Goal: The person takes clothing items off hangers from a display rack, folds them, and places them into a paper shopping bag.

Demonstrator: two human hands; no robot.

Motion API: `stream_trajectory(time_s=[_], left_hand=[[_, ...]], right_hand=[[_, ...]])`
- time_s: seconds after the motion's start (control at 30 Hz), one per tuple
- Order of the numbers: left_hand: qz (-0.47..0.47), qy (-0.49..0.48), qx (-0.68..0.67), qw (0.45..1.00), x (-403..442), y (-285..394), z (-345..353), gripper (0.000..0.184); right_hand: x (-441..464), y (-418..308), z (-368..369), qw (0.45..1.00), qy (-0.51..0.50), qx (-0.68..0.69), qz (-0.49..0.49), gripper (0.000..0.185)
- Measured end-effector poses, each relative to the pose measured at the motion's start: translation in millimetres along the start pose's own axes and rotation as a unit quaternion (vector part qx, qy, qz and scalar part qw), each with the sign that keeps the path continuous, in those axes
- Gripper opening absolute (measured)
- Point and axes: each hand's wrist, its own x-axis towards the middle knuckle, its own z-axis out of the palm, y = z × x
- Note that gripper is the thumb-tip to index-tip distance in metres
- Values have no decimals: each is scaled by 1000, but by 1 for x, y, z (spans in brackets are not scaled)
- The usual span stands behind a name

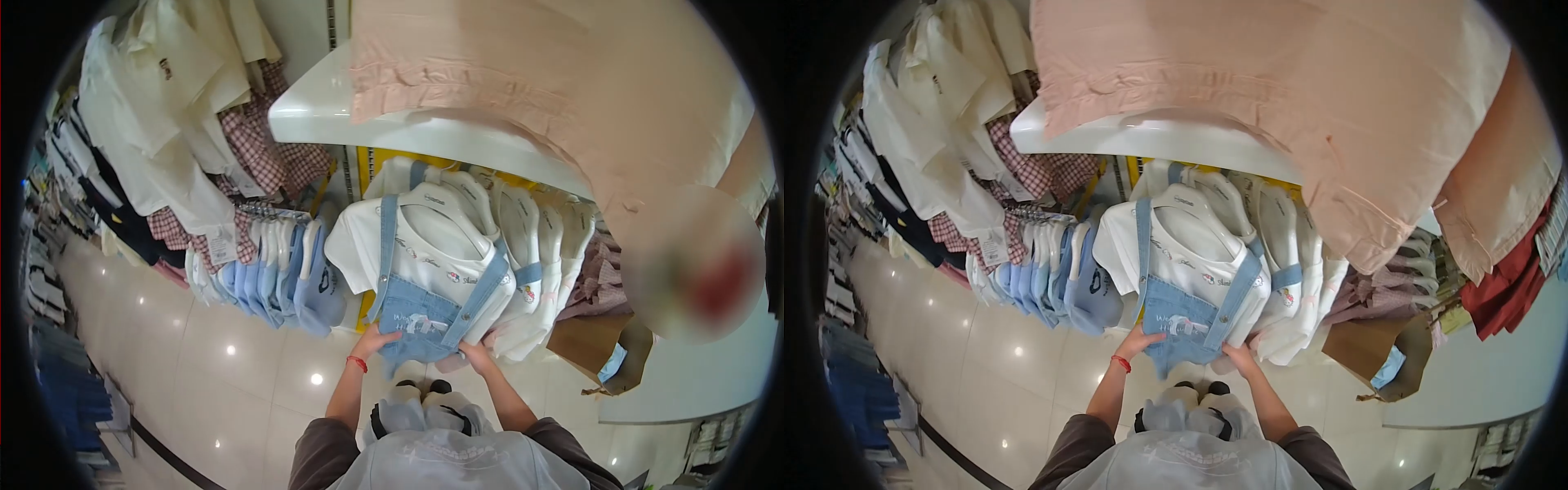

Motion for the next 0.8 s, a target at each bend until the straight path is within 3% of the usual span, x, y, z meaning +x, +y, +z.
stream_trajectory(time_s=[0.17, 0.27, 0.3, 0.37, 0.4, 0.43, 0.47, 0.53, 0.57, 0.67, 0.7, 0.8], left_hand=[[72, 181, -236, 952, -30, -12, 22, 44], [17, 152, -272, 950, -42, -31, 26, 44], [-27, 120, -180, 976, -48, -31, 28, 43], [-119, 41, 19, 992, -59, -32, 35, 42], [-83, 28, 16, 996, -62, -46, 38, 42], [-49, 14, 12, 999, -61, -68, 41, 43], [-15, -3, 9, 1000, -63, -82, 43, 44], [-80, -16, 56, 995, -76, -82, 49, 46], [-116, -25, 81, 990, -85, -84, 51, 48], [-176, 39, 188, 965, -86, -103, 49, 45], [-144, 81, 213, 963, -81, -129, 40, 43], [-89, 203, 94, 971, -72, -129, 31, 49]], right_hand=[[12, 53, -6, 996, -58, 61, 36, 55], [21, 119, -12, 996, -81, 18, 30, 56], [24, 133, -12, 996, -84, -8, 21, 56], [-14, 62, 15, 986, -119, 72, 87, 55], [-33, 30, 27, 977, -136, 111, 121, 54], [-26, 68, 24, 956, -131, 241, 106, 58], [-31, 64, 24, 977, -171, 103, 72, 63], [-42, 39, 23, 957, -232, -174, 7, 75], [-48, 30, 30, 957, -175, -230, -37, 85], [-61, 23, 38, 977, -38, -209, -10, 84], [-54, 47, 38, 977, 14, -199, -80, 82], [-46, 66, 24, 954, 67, -275, -98, 82]])
